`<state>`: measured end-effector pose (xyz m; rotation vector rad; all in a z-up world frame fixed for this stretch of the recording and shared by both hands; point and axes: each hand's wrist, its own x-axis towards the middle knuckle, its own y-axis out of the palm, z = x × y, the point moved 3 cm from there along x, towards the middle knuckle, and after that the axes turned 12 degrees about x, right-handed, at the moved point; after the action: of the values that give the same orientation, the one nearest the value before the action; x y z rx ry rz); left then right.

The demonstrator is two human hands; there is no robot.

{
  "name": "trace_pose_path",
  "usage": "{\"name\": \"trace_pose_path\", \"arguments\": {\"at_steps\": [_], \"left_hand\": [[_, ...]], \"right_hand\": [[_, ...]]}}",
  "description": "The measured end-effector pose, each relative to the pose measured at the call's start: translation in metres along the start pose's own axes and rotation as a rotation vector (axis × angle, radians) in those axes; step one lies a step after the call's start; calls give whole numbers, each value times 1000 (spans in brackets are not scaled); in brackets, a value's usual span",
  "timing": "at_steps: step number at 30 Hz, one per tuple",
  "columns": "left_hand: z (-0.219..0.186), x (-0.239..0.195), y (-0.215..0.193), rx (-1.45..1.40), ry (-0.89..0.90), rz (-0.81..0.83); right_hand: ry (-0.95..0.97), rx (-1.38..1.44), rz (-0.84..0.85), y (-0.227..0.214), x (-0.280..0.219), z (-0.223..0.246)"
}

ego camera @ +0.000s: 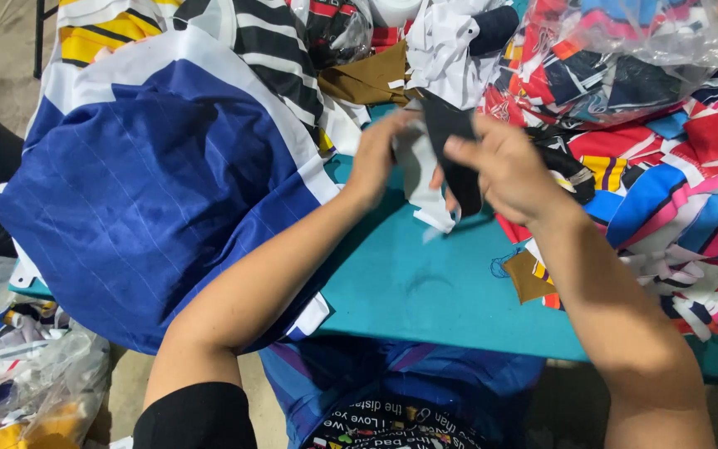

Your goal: Sorting, folding, and trimming fabric strips at a workstation in a garment factory.

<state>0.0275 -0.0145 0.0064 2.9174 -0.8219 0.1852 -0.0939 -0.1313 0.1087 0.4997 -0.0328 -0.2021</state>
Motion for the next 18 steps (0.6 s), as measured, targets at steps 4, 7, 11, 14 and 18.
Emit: {"name": "trace_pose_path", "arguments": {"at_steps": [4, 7, 11, 14, 18], "left_hand": [[-16, 8, -16, 96, 111, -152], [-18, 1, -16, 179, 232, -163], [-31, -14, -2, 296, 359, -145], [-58, -27, 9, 178, 563, -19], [-54, -24, 6, 134, 553, 51]], "right_hand": [[134, -192, 80, -17, -4, -28], [136, -202, 31, -36, 5, -50], [126, -142, 11, -30, 4, -58], [152, -145, 77, -25, 2, -62], [211, -220, 118, -36, 4, -73]]}}
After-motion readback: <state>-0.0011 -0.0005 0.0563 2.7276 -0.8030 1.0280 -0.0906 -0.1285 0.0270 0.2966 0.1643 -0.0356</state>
